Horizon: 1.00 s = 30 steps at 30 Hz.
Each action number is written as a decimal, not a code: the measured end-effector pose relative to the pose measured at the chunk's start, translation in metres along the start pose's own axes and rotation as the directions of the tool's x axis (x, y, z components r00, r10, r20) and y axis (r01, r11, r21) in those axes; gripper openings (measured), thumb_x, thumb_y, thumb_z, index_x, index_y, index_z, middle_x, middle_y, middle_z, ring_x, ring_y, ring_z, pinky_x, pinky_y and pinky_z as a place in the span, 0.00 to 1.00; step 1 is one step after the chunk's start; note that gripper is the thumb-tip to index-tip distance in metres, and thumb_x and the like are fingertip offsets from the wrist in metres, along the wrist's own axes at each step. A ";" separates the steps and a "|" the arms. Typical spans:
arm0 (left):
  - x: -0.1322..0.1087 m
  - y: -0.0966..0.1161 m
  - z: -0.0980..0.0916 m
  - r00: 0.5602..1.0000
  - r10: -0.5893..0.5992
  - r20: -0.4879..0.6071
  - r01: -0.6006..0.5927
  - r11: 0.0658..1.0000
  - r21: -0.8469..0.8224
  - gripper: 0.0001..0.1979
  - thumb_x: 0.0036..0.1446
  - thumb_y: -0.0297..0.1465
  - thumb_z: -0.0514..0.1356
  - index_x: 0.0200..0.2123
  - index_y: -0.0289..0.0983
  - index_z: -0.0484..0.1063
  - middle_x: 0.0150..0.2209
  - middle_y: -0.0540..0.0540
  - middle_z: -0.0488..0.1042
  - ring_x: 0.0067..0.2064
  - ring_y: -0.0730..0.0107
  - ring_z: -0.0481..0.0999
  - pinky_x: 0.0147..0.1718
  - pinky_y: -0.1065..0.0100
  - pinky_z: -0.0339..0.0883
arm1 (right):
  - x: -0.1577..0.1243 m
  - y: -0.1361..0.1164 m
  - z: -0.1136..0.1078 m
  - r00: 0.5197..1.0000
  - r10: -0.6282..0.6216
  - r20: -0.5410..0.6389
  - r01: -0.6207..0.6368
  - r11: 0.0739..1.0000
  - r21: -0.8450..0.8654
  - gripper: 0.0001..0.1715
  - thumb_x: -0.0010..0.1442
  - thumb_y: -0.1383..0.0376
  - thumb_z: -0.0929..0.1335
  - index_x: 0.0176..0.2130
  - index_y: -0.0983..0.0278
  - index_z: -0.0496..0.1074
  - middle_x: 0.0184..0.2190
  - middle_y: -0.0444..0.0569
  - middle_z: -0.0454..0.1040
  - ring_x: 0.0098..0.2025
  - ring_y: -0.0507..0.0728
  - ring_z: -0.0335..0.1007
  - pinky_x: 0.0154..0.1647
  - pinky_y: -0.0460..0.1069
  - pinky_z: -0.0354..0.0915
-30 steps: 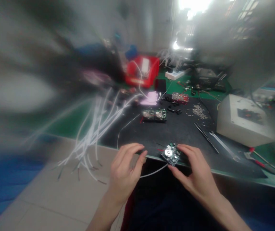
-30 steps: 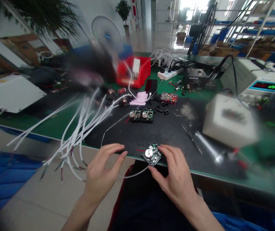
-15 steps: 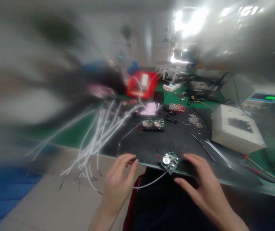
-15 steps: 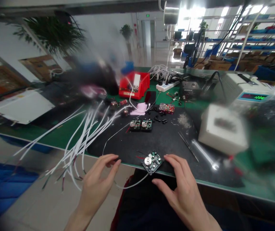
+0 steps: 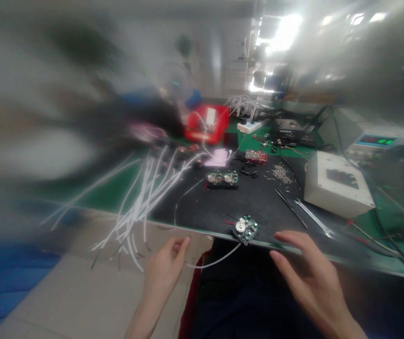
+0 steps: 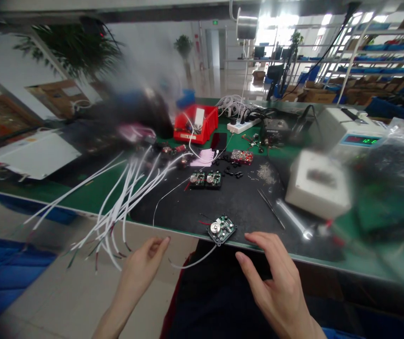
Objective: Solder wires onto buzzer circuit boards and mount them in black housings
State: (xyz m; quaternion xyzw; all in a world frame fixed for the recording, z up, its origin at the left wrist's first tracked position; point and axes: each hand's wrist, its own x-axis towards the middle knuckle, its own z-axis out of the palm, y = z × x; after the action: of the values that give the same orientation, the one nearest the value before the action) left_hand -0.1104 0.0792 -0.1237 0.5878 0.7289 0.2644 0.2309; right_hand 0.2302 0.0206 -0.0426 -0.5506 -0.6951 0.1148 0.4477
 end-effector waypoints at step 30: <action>-0.075 0.126 -0.021 0.894 0.097 0.437 0.384 0.332 -0.862 0.16 0.64 0.46 0.67 0.36 0.38 0.80 0.27 0.47 0.80 0.20 0.77 0.72 0.21 0.76 0.65 | 0.005 -0.051 0.015 0.974 0.107 0.200 -0.178 0.909 0.378 0.05 0.69 0.69 0.71 0.38 0.61 0.77 0.30 0.42 0.77 0.31 0.48 0.76 0.33 0.40 0.71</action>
State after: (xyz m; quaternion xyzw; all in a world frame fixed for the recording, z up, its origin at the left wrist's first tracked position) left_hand -0.0167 0.0243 -0.0230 0.3209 0.4284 0.4794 0.6954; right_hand 0.1854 0.0106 -0.0153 -0.4866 -0.6522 0.3323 0.4768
